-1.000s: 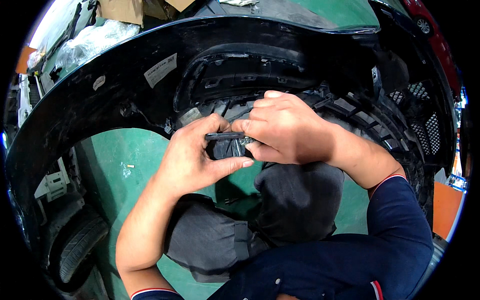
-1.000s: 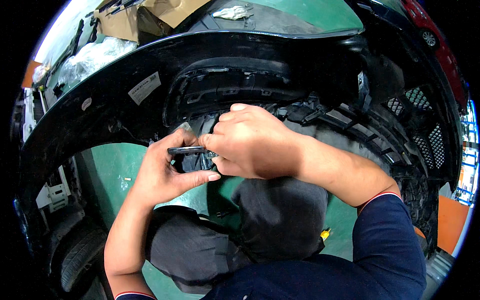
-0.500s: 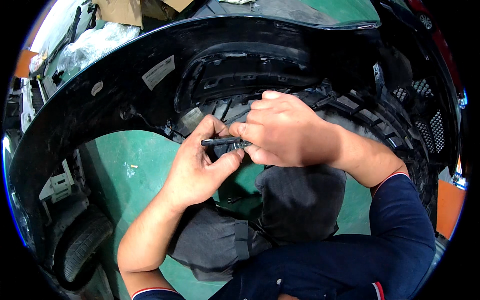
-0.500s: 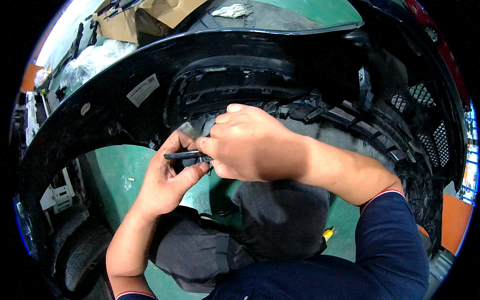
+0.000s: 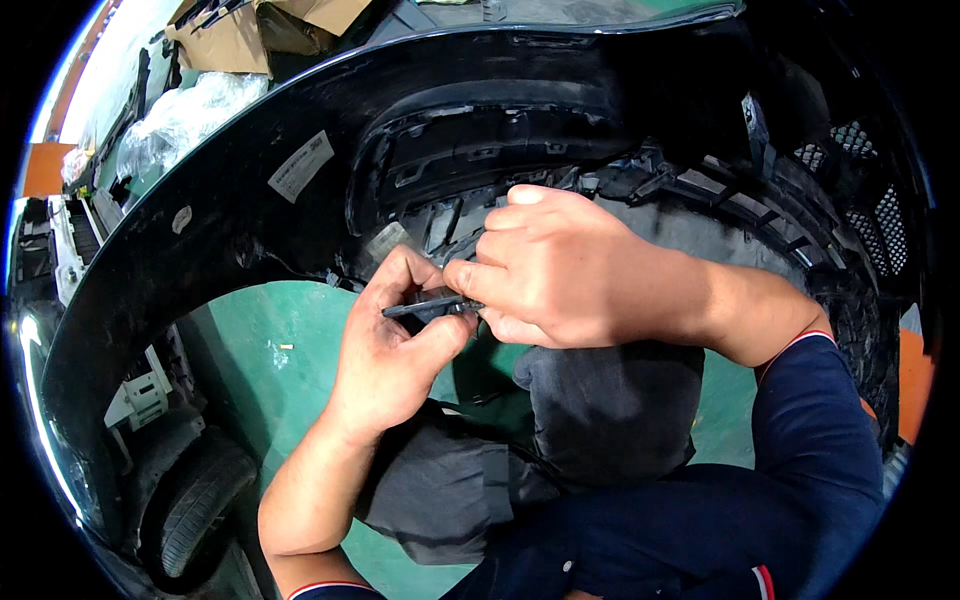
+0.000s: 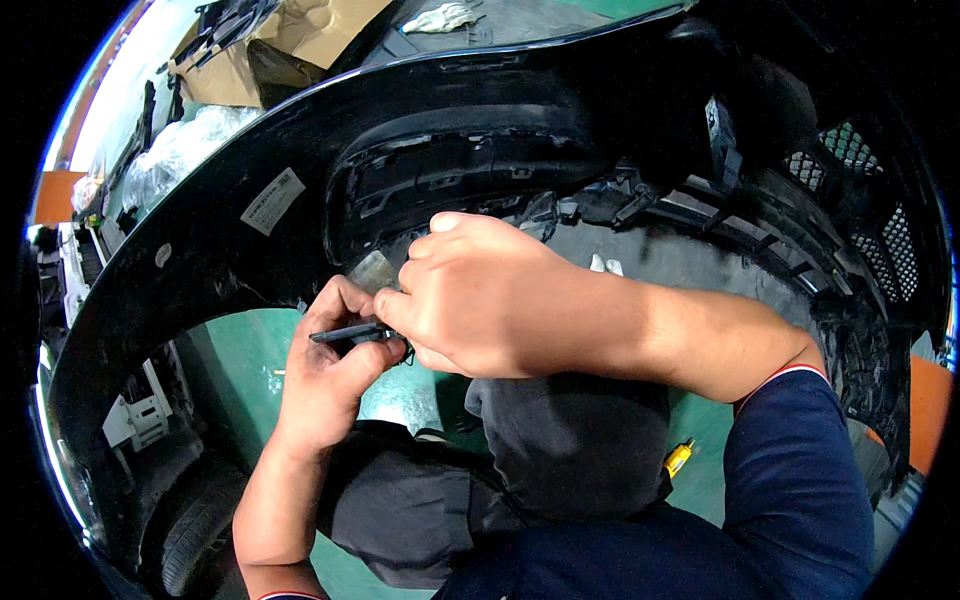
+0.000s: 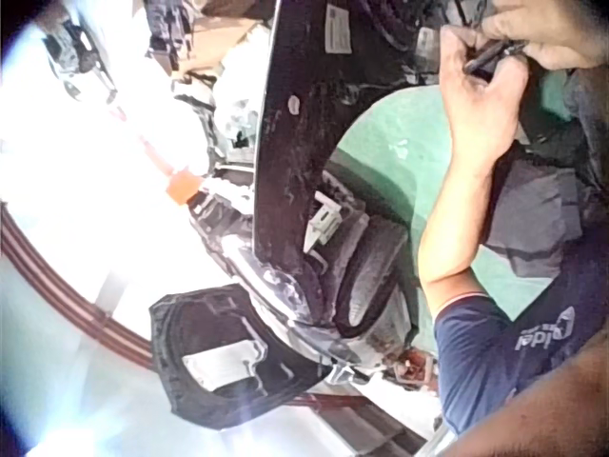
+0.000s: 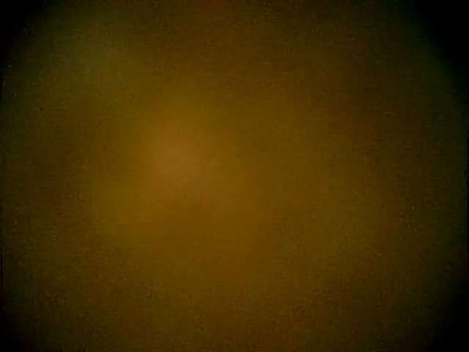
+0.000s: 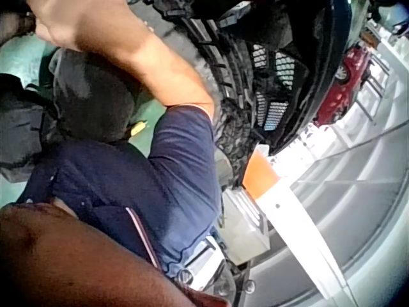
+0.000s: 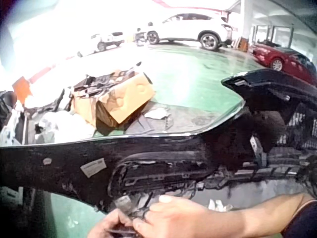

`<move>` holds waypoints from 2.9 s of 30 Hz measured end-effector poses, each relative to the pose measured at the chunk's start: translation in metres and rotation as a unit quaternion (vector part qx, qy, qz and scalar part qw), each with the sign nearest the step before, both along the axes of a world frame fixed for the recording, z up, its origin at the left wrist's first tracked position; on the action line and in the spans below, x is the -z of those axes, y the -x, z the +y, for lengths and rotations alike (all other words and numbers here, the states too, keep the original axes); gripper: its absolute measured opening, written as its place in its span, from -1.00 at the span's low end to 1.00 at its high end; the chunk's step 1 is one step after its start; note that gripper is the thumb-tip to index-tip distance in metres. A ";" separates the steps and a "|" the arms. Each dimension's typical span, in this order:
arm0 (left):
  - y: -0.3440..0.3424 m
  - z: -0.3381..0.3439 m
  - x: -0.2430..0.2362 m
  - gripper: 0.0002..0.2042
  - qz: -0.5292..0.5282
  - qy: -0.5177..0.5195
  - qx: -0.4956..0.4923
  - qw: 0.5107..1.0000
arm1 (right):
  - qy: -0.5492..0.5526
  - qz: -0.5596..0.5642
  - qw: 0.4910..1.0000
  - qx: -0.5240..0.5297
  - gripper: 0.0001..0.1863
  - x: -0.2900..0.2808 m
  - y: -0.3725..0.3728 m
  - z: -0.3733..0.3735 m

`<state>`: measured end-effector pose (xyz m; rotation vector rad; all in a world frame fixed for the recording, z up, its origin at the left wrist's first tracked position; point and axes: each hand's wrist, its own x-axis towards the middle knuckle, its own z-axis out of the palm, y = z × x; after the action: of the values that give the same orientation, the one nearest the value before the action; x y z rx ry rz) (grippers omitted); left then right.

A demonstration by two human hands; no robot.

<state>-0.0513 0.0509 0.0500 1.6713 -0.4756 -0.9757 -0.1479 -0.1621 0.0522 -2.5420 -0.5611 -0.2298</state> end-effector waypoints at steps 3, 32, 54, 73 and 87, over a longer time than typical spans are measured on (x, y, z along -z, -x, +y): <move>0.001 -0.001 -0.002 -0.76 -0.007 -0.001 -0.004 1.000 | -0.010 -0.001 1.000 -0.005 -0.74 0.000 0.000 -0.001; 0.004 -0.004 -0.003 -0.71 -0.024 -0.007 0.002 1.000 | -0.028 -0.009 1.000 0.005 -0.72 0.000 0.005 0.000; 0.000 -0.001 -0.005 -0.73 0.006 0.010 0.023 1.000 | -0.005 0.021 1.000 -0.010 -0.52 -0.002 0.003 -0.003; -0.003 -0.002 0.000 -0.78 0.101 0.001 0.034 0.994 | 0.024 -0.005 0.999 0.024 -0.67 -0.017 -0.005 0.017; -0.006 -0.005 0.002 -0.78 0.085 0.000 0.036 0.996 | 0.031 0.002 0.999 0.023 -0.70 -0.020 -0.008 0.017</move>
<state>-0.0450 0.0456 0.0483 1.5641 -0.4227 -1.1601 -0.1396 -0.1451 0.0723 -2.6178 -0.5153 -0.2278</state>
